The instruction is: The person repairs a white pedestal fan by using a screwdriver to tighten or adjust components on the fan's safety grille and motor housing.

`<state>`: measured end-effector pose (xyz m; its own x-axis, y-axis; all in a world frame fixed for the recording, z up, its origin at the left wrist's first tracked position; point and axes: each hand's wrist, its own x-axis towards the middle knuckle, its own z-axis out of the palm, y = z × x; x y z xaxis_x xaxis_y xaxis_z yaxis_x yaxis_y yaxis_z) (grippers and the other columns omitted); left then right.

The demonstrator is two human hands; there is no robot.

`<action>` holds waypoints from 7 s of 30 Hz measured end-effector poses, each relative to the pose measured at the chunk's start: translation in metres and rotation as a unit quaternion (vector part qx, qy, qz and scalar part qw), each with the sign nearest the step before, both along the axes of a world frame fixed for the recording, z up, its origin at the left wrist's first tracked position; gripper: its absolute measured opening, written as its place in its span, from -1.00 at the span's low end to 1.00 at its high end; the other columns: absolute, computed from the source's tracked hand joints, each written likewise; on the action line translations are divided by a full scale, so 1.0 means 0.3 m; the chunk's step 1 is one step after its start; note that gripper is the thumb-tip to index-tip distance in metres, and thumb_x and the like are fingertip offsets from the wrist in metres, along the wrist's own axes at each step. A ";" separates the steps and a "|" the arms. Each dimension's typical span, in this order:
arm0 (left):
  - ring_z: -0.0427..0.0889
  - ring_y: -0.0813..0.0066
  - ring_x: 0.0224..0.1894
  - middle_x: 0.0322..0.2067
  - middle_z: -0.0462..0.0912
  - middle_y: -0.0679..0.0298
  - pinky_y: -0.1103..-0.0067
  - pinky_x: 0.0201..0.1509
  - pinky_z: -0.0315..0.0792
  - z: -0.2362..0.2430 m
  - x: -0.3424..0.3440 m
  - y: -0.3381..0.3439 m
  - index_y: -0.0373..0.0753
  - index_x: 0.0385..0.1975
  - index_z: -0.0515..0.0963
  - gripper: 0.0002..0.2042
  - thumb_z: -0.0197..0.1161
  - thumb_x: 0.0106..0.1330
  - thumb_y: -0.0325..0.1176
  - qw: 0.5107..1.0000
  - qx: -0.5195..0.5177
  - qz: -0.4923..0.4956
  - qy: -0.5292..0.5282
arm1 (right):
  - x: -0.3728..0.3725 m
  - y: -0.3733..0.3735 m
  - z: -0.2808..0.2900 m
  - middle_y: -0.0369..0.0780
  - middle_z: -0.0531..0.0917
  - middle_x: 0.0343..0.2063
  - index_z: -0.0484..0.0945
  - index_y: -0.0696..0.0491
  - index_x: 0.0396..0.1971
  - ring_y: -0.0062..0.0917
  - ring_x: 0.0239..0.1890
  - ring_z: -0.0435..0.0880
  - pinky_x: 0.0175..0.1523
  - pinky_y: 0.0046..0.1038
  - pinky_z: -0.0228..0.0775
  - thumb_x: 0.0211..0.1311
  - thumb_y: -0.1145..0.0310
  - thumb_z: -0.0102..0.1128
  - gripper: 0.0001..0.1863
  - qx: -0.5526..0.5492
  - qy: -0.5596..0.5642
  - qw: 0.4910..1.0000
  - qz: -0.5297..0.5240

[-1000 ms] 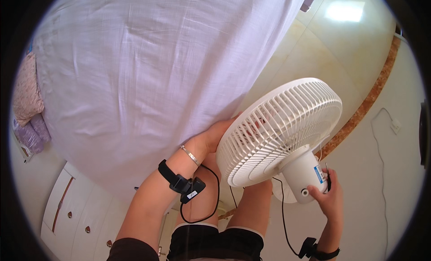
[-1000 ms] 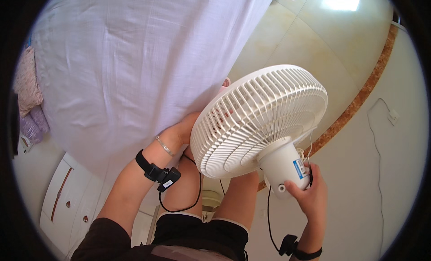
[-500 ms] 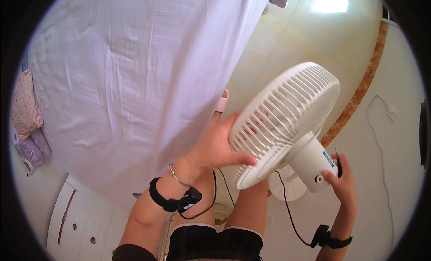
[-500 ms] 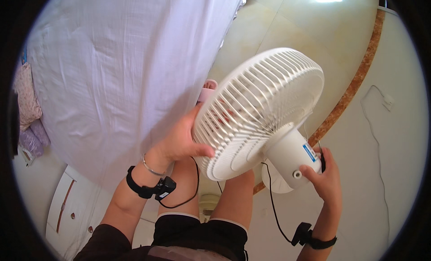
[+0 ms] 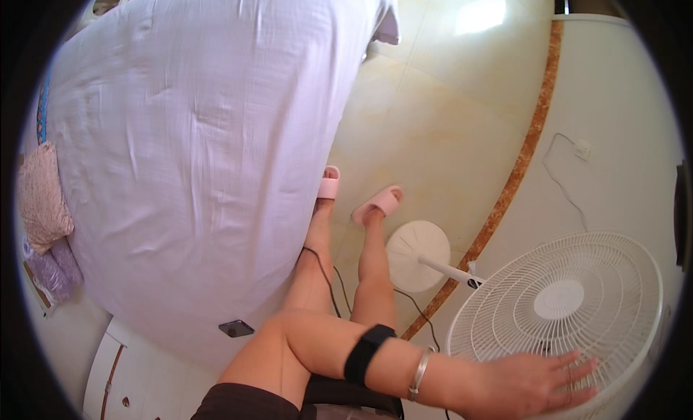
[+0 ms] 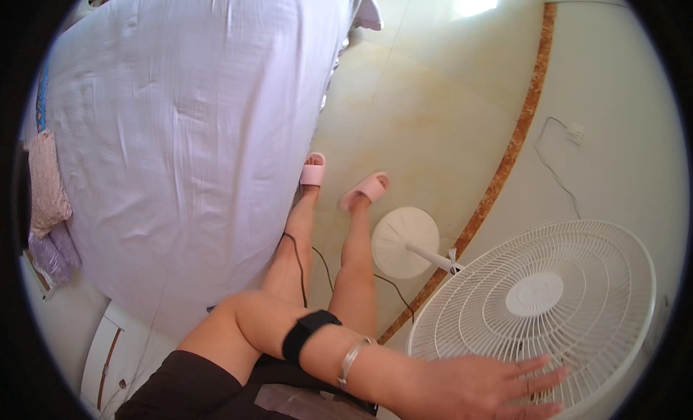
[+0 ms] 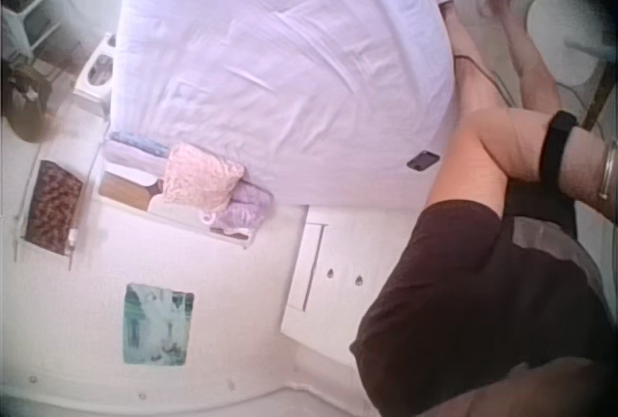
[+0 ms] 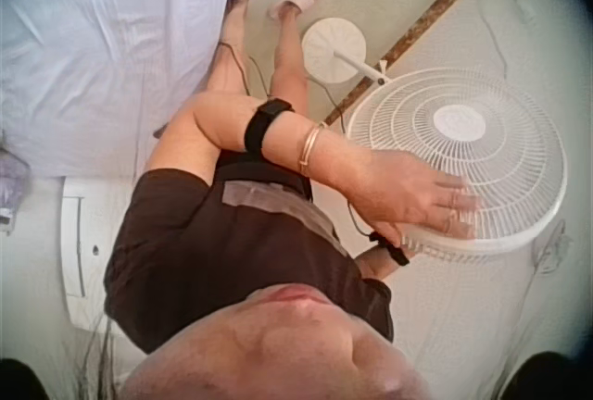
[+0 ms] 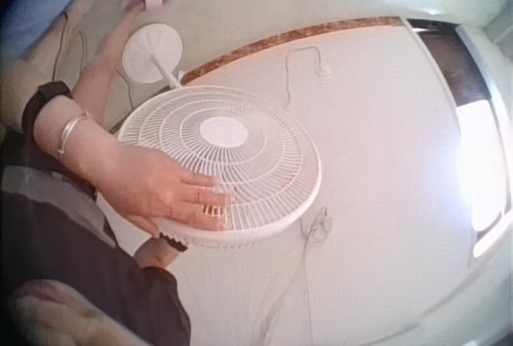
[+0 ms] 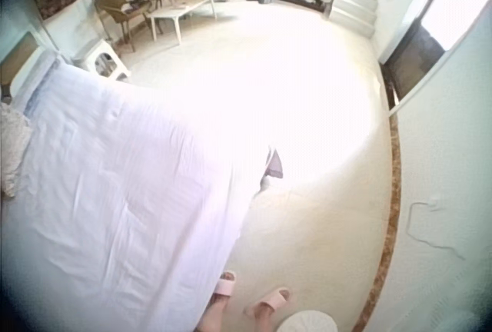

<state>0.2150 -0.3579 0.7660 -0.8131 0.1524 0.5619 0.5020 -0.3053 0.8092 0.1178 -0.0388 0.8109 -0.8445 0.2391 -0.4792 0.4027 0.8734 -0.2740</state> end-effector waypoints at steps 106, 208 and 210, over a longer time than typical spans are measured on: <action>0.68 0.39 -0.14 -0.18 0.70 0.10 0.52 -0.04 0.52 -1.133 0.069 -0.332 -0.35 0.07 0.52 -0.61 0.08 0.41 -0.20 0.774 -0.353 -0.029 -0.525 | 0.982 -0.824 -1.748 -0.33 0.47 -0.16 0.38 -0.05 -0.12 -0.59 -0.11 0.41 0.04 -0.44 0.33 0.39 0.10 -0.13 -0.74 -0.265 0.192 0.687 -0.649; 0.65 0.53 -0.31 -0.26 0.66 0.22 0.61 -0.23 0.61 -0.361 -0.347 -0.664 -0.38 -0.02 0.50 -0.78 0.02 0.45 -0.45 0.888 0.081 0.017 -0.452 | 0.045 -0.344 -0.548 -0.32 0.58 -0.47 0.53 0.03 -0.14 -0.71 -0.61 0.40 -0.54 -0.64 0.20 0.29 0.26 0.18 -0.78 -0.591 0.090 0.765 -0.239; 0.66 0.47 -0.29 -0.25 0.67 0.16 0.58 -0.19 0.61 -0.395 -0.420 -0.679 -0.42 -0.04 0.52 -0.77 0.05 0.43 -0.44 0.896 0.081 0.000 -0.436 | -0.005 -0.390 -0.591 -0.32 0.59 -0.48 0.53 0.03 -0.16 -0.71 -0.62 0.41 -0.53 -0.64 0.22 0.24 0.36 0.18 -0.81 -0.553 0.098 0.788 -0.251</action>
<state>0.0889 -0.5617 0.6474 -0.9540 0.1262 -0.2721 -0.2994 -0.4538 0.8393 0.1164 -0.1558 0.6336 -0.8601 0.0935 -0.5016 0.4774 -0.1991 -0.8558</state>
